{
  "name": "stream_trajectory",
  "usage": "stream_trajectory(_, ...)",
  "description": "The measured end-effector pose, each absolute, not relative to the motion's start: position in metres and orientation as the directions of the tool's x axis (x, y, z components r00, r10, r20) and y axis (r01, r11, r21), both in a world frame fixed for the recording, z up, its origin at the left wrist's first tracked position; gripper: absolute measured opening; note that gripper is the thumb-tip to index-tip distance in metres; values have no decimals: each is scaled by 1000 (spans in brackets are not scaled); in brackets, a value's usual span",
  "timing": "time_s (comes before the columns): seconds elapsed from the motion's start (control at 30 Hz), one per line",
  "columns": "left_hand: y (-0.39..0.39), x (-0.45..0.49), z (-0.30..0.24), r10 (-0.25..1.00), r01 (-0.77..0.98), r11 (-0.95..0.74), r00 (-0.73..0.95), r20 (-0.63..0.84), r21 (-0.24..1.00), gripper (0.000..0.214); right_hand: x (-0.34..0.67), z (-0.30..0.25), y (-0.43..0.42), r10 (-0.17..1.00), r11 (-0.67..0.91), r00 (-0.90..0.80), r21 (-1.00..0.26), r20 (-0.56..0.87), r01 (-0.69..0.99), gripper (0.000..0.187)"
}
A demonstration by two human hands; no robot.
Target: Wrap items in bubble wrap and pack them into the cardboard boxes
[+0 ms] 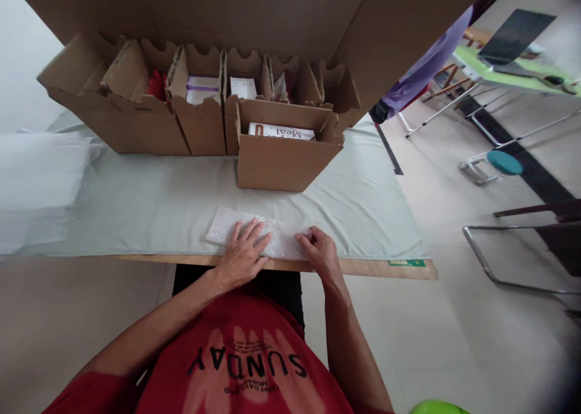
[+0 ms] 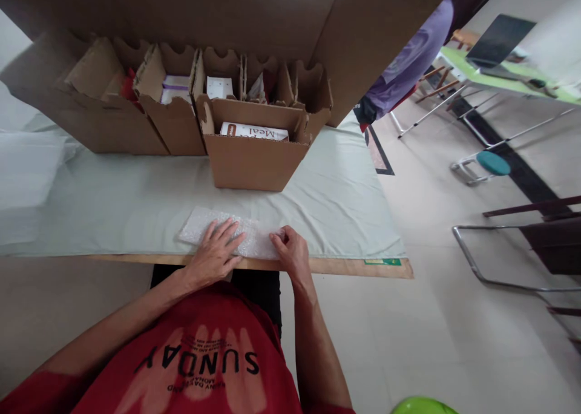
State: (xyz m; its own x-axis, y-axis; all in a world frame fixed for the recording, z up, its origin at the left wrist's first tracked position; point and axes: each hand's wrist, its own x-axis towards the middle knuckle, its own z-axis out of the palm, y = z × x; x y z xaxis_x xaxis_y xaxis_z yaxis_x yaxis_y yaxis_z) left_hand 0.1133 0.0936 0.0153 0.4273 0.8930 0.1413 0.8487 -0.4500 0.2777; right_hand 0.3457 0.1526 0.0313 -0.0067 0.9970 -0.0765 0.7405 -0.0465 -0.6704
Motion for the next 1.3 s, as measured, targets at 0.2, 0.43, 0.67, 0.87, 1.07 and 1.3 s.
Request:
stream_trajectory(0.2,83,69,14,921,898,-366,312,234,244,40,339,29,123,993,-99,105,-911,-62,401,40)
stream_trajectory(0.43,110,48,23,967,948,-200,151,203,246,50,328,20,66,962,-272,63,-956,-266,110,36)
stream_trajectory(0.67,49,82,26,824,757,-562,482,297,333,59,303,22,39,903,-425,33,-902,-428,-68,40)
stream_trajectory(0.87,36,100,3,853,688,-507,314,417,520,32,312,30,36,888,-459,-35,-880,-458,-122,40)
stream_trajectory(1.07,48,94,10,930,539,-316,14,366,781,19,333,36,60,976,-172,-105,-971,-191,167,56)
stream_trajectory(1.3,58,84,24,997,478,21,-77,18,878,28,280,23,109,935,-184,-281,-974,-216,135,64)
